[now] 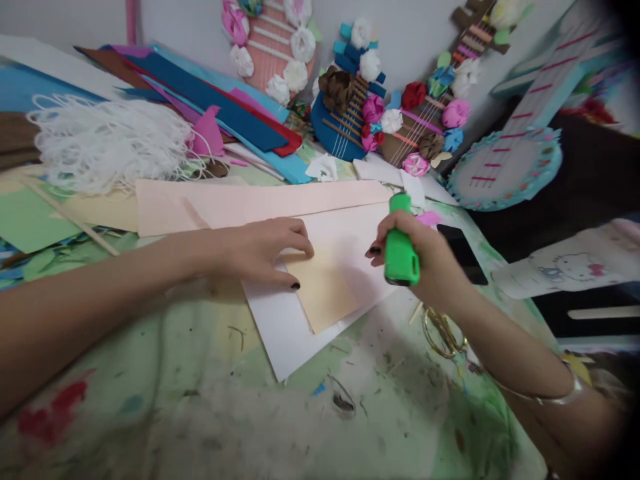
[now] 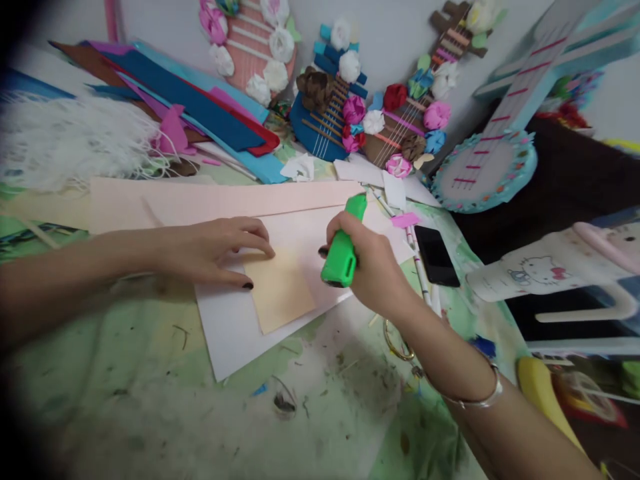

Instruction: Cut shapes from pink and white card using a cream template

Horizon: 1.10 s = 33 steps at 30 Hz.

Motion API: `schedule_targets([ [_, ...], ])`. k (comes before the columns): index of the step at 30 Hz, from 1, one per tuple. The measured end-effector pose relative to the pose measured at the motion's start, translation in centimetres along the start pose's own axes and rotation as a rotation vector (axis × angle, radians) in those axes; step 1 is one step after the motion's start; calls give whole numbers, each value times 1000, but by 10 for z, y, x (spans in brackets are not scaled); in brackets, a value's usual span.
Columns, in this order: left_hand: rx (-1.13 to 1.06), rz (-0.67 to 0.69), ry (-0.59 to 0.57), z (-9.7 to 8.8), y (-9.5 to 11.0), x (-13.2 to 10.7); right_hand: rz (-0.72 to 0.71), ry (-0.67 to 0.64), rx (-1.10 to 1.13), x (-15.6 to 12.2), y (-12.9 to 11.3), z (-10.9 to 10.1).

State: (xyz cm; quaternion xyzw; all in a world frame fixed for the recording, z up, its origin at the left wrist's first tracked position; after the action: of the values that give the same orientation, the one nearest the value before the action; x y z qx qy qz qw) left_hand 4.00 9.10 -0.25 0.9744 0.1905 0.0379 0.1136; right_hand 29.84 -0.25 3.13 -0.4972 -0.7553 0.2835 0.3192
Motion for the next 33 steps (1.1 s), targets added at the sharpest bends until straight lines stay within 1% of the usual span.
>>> schedule_targets([
  [2, 12, -7, 12, 4, 1, -3, 102, 9, 29, -4, 2, 10],
  [4, 19, -13, 33, 8, 3, -6, 174, 4, 19, -9, 2, 20],
  [7, 24, -24, 58, 11, 7, -10, 253, 39, -53, -12, -3, 32],
  [9, 32, -36, 64, 12, 10, -10, 278, 73, -48, -10, -5, 37],
  [12, 46, -46, 66, 11, 11, -9, 261, 114, 26, -5, -5, 41],
  [17, 41, -33, 93, 14, 10, -10, 240, 138, 127, -2, 5, 46],
  [21, 41, -27, 141, 19, 9, -9, 232, 170, 364, -3, 10, 49],
  [23, 32, -29, 158, 21, 9, -9, 219, 174, 444, -3, 11, 49],
  [31, 19, -7, 186, 24, 9, -9, 189, 123, 395, 0, 5, 44],
  [33, 16, -9, 189, 24, 9, -9, 175, 134, 386, 1, 4, 44],
])
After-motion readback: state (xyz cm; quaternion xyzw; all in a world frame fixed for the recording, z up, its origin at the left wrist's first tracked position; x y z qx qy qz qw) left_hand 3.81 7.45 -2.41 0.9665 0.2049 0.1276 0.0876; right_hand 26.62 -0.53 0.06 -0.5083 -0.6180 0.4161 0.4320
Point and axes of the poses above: each hand's wrist, its own x-axis towards the middle knuckle, its own z-axis out of the palm, y = z × x, the point moved 1 cm from there along x, towards the middle knuckle, and after that the axes turned 11 degrees about x, right-handed, at the moved point
